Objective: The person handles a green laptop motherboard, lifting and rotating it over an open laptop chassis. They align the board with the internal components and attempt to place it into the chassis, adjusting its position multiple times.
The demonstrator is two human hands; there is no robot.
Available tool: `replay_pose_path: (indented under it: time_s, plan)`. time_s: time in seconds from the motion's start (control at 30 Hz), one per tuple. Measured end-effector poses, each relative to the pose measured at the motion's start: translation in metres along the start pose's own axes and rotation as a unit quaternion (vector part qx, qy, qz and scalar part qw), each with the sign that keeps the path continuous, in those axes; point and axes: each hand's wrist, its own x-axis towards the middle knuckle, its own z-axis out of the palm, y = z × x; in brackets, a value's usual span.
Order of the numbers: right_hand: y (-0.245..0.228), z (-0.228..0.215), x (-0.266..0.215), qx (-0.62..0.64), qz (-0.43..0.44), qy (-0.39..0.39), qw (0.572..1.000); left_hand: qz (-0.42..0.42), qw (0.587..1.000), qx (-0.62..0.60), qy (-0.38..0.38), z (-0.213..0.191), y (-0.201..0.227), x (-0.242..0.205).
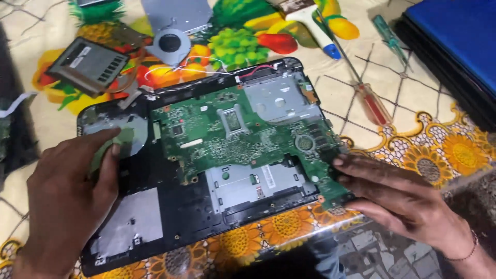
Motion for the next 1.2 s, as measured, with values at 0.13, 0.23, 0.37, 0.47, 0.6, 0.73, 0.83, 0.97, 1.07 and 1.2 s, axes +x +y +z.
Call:
replay_pose_path:
  time_s: [0.13,0.23,0.37,0.47,0.6,0.73,0.83,0.97,1.07,1.2]
  plan:
    - [-0.003,0.000,0.002,-0.018,-0.004,-0.008,1.000,-0.002,1.000,-0.003,-0.001,0.004,-0.003,-0.005]
    - [-0.002,-0.001,0.001,-0.034,0.000,0.000,0.999,0.000,0.999,0.024,-0.024,0.006,-0.005,-0.004]
    - [-0.002,-0.005,-0.001,-0.052,-0.001,-0.005,0.999,0.002,1.000,0.003,-0.007,0.006,0.006,0.003]
    - [-0.005,-0.009,0.003,-0.091,0.011,0.004,0.996,-0.091,0.993,-0.006,-0.078,-0.001,0.030,0.019]
    - [0.001,-0.009,-0.007,-0.133,0.055,0.006,0.990,-0.396,0.879,-0.057,-0.261,-0.011,0.074,0.049]
    - [0.005,-0.005,-0.013,-0.116,0.080,-0.003,0.990,-0.450,0.846,-0.086,-0.275,-0.013,0.095,0.061]
    - [0.005,-0.004,-0.012,-0.076,0.072,0.021,0.994,-0.503,0.818,-0.093,-0.261,-0.006,0.099,0.064]
    - [0.008,-0.004,-0.020,-0.007,0.106,0.016,0.994,-0.585,0.760,-0.249,-0.138,0.000,0.101,0.066]
    - [0.013,-0.003,-0.023,0.011,0.098,0.026,0.995,-0.604,0.742,-0.245,-0.158,-0.002,0.094,0.071]
    - [0.017,-0.004,-0.026,0.039,0.092,0.031,0.995,-0.579,0.734,-0.323,-0.147,0.011,0.066,0.050]
